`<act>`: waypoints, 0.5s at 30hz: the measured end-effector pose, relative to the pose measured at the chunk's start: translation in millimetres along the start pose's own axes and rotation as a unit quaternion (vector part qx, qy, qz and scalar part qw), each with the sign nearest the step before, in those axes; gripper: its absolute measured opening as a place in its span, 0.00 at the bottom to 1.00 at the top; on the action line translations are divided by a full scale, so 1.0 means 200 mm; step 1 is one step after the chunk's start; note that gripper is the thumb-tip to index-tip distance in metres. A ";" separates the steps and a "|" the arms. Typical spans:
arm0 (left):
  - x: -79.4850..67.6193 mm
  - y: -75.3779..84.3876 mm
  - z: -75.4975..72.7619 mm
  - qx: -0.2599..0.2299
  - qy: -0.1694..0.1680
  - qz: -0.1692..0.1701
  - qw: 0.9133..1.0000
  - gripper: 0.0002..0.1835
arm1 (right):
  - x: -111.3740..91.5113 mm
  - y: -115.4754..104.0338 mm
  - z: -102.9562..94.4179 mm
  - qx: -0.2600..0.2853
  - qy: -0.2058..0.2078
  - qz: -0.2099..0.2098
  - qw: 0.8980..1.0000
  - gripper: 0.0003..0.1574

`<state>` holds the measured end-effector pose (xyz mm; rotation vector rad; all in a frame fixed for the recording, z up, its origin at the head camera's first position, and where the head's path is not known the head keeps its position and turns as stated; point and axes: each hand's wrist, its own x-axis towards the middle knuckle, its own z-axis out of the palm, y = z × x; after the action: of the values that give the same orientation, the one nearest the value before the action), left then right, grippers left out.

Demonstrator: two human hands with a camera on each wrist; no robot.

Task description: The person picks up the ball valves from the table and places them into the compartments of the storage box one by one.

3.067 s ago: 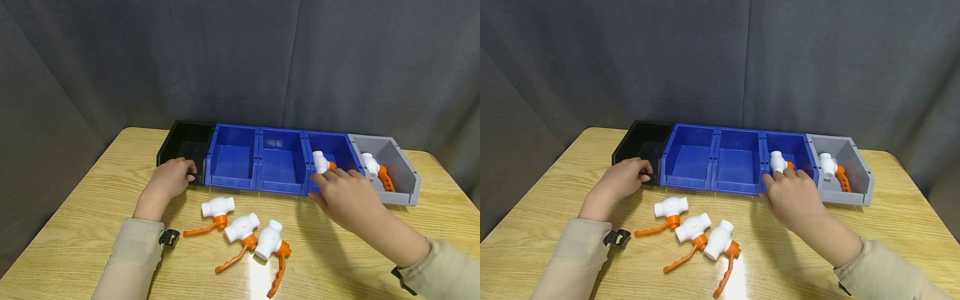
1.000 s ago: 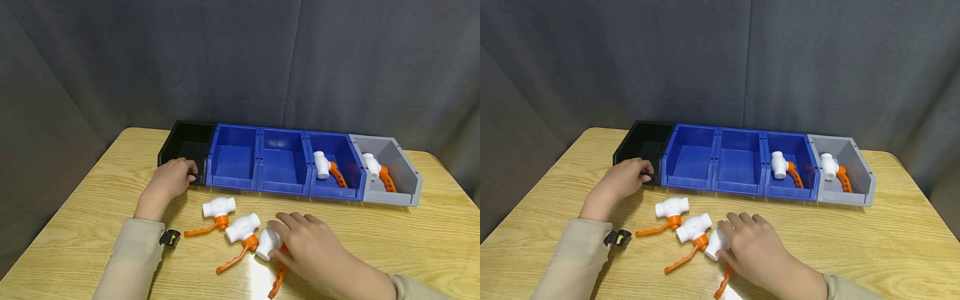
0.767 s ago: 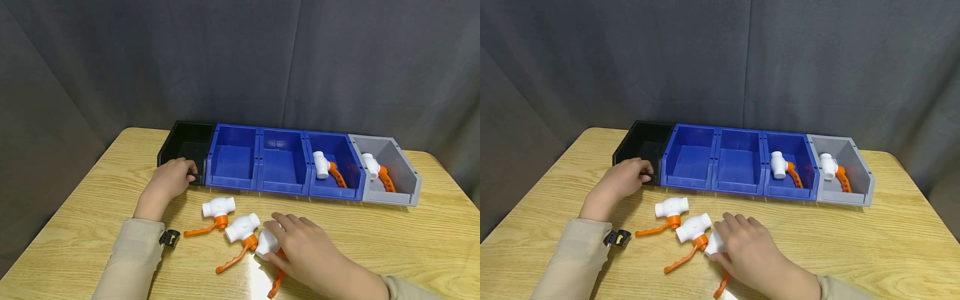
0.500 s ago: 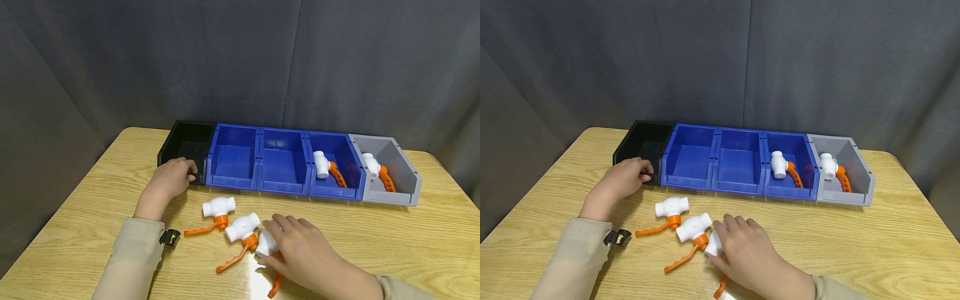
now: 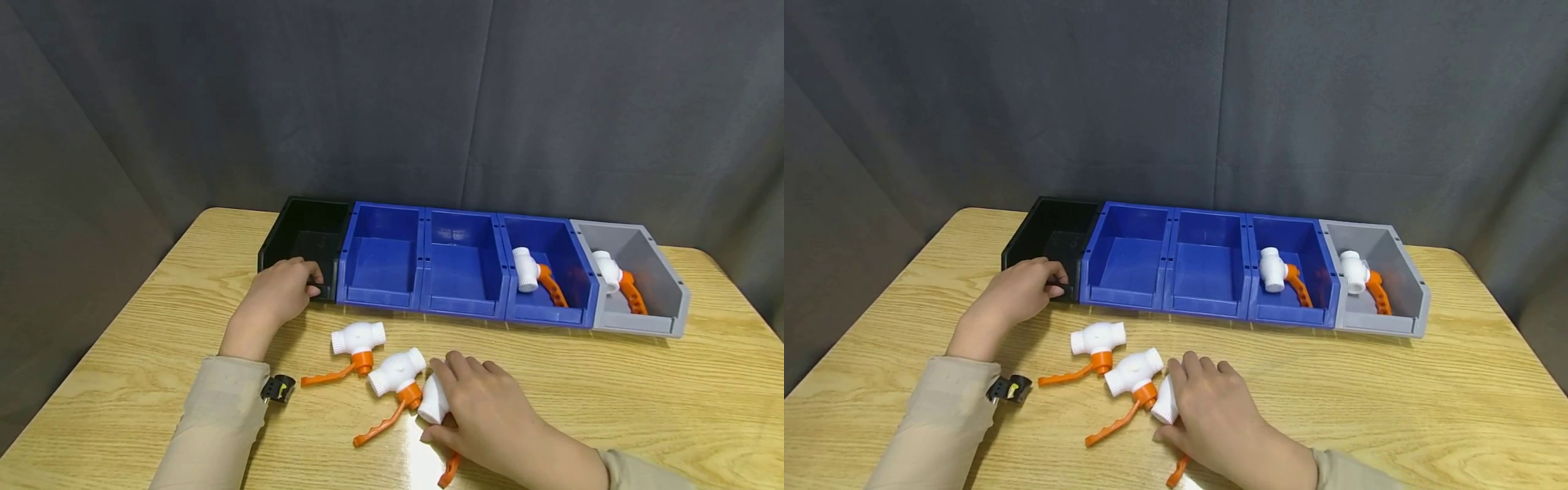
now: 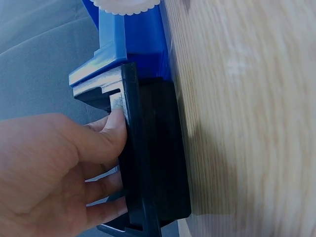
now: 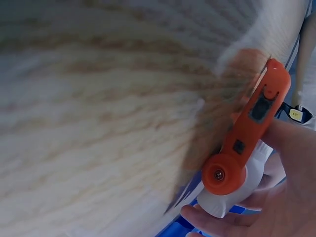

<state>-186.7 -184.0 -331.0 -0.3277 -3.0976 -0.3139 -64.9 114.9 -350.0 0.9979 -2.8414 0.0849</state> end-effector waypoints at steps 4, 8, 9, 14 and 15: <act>0.00 0.00 0.00 0.002 -0.001 0.000 1.000 0.08 | 0.00 0.00 0.01 -0.013 0.003 -0.005 1.000 0.49; 0.00 0.00 0.00 0.003 -0.001 -0.002 1.000 0.08 | 0.01 0.00 0.02 -0.013 0.006 -0.009 1.000 0.46; 0.00 0.00 0.00 0.003 -0.001 -0.002 1.000 0.08 | 0.01 0.00 0.01 -0.012 0.006 -0.009 1.000 0.46; 0.00 0.00 0.00 0.003 0.000 -0.001 1.000 0.08 | 0.01 0.00 0.01 -0.001 0.007 -0.012 1.000 0.43; 0.00 0.00 0.00 0.003 0.000 0.000 1.000 0.08 | 0.01 0.00 0.01 0.000 0.007 -0.012 1.000 0.43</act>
<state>-186.9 -183.7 -331.4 -0.3265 -3.0977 -0.3057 -67.0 114.3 -351.8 1.0260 -2.8166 0.0905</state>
